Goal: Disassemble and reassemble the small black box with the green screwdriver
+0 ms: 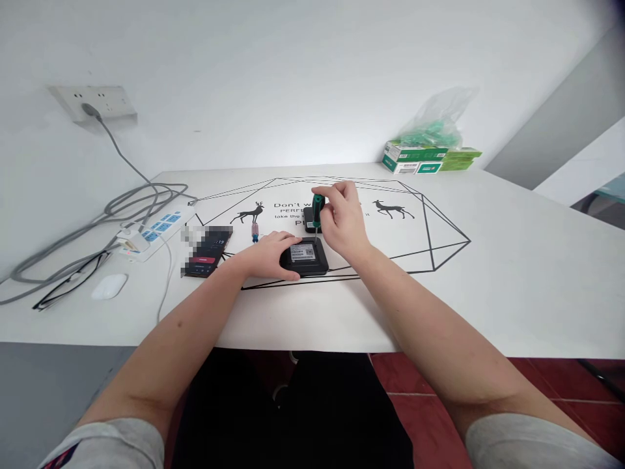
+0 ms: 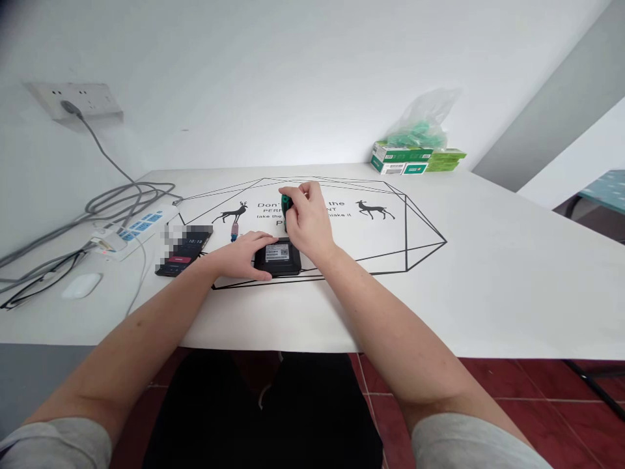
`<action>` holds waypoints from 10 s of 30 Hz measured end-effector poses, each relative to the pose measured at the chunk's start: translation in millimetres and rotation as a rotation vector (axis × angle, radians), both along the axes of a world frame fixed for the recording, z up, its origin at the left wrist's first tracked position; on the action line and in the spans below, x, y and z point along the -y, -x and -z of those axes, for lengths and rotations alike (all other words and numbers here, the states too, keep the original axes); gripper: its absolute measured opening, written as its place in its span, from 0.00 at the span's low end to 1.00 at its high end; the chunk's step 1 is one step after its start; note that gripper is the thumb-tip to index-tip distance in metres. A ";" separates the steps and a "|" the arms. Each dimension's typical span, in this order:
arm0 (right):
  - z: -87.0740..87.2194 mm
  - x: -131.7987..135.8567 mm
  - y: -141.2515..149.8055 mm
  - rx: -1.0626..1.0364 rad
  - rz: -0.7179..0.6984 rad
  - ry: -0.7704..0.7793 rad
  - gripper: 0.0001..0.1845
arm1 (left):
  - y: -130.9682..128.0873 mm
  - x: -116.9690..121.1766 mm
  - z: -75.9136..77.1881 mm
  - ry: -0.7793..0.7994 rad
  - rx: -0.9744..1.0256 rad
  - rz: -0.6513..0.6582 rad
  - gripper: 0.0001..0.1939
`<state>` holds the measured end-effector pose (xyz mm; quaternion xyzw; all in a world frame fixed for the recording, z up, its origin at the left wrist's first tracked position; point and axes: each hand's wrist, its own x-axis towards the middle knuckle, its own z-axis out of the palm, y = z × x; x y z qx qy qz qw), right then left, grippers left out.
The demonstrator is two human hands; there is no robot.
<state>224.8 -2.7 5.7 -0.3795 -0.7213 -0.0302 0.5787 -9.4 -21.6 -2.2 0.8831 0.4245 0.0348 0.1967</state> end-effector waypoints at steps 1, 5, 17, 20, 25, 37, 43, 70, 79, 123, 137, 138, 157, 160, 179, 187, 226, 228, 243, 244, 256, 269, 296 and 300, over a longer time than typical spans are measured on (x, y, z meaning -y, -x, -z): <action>-0.1 -0.3 -0.4 -0.003 0.014 -0.013 0.25 | -0.1 0.1 -0.3 0.002 -0.002 0.000 0.55; -1.7 1.6 0.0 -0.013 0.014 -0.037 0.25 | -0.5 -0.1 0.0 -0.005 -0.004 0.000 0.54; -1.5 2.0 2.6 -0.079 -0.033 0.236 0.19 | 0.1 0.1 -0.4 0.002 -0.004 0.015 0.55; -1.1 5.3 2.9 -0.069 -0.057 0.243 0.19 | -0.1 0.0 0.5 -0.005 -0.006 0.014 0.54; -1.9 6.6 2.9 -0.007 -0.061 0.173 0.21 | -0.9 -0.1 0.9 0.002 -0.003 0.007 0.55; -1.5 3.1 2.1 0.040 -0.001 -0.028 0.22 | 0.8 -0.6 2.7 -0.013 0.000 0.002 0.54; -1.9 2.9 4.5 0.009 -0.046 0.147 0.18 | 0.2 -0.6 1.3 -0.007 0.000 0.008 0.54; -5.4 5.7 2.7 -0.052 -0.035 0.221 0.24 | 0.1 -0.6 -0.2 0.006 -0.008 0.000 0.55; -3.5 4.1 1.8 -0.069 -0.041 0.214 0.24 | 1.8 -2.6 4.0 -0.007 0.015 0.006 0.55; 0.2 15.9 12.0 -0.127 -0.095 0.109 0.24 | 3.6 -14.1 8.4 -0.187 0.094 -0.066 0.30; -1.9 27.4 17.5 -0.047 -0.173 0.144 0.26 | -0.3 1.1 2.6 0.037 0.067 0.015 0.55; -1.3 27.4 17.9 -0.030 -0.183 0.139 0.26 | -1.2 0.8 4.4 0.042 0.089 0.029 0.55; 1.8 28.3 18.5 0.029 -0.293 0.016 0.20 | -2.0 -4.7 10.0 0.028 0.146 0.081 0.55; 2.2 28.2 19.7 0.024 -0.290 0.024 0.20 | -2.1 -3.9 9.4 0.023 0.149 0.085 0.54; 1.0 28.2 19.4 0.027 -0.242 -0.012 0.20 | -1.2 -4.9 12.6 -0.039 0.156 0.100 0.52; 3.5 29.2 21.2 0.084 -0.277 -0.011 0.19 | -0.9 -3.2 8.5 -0.037 0.118 0.085 0.52; -4.5 31.7 20.4 -0.096 -0.493 0.044 0.07 | -1.1 -5.9 12.4 -0.067 0.106 0.074 0.49; -2.7 32.5 22.1 -0.136 -0.491 0.132 0.11 | -1.0 -5.0 11.1 -0.040 0.086 0.058 0.49; -3.4 34.2 18.6 0.021 -0.402 0.038 0.19 | -1.9 -3.7 9.4 -0.056 0.080 0.055 0.46; -3.3 33.0 18.2 0.026 -0.380 0.009 0.20 | -2.0 -3.2 8.9 -0.059 0.077 0.058 0.45; -3.6 36.6 23.7 -0.154 -0.443 0.192 0.20 | -1.3 -4.8 9.5 -0.028 0.059 0.047 0.48; -4.3 37.4 19.3 -0.001 -0.478 0.100 0.19 | -3.1 -1.5 5.1 -0.037 0.062 0.060 0.47; -4.9 43.0 21.8 -0.054 -0.609 0.331 0.21 | -2.6 -0.8 3.7 -0.021 0.104 0.051 0.49; -5.4 38.4 18.5 0.075 -0.511 0.109 0.26 | -2.4 -2.4 6.2 -0.042 0.072 0.048 0.49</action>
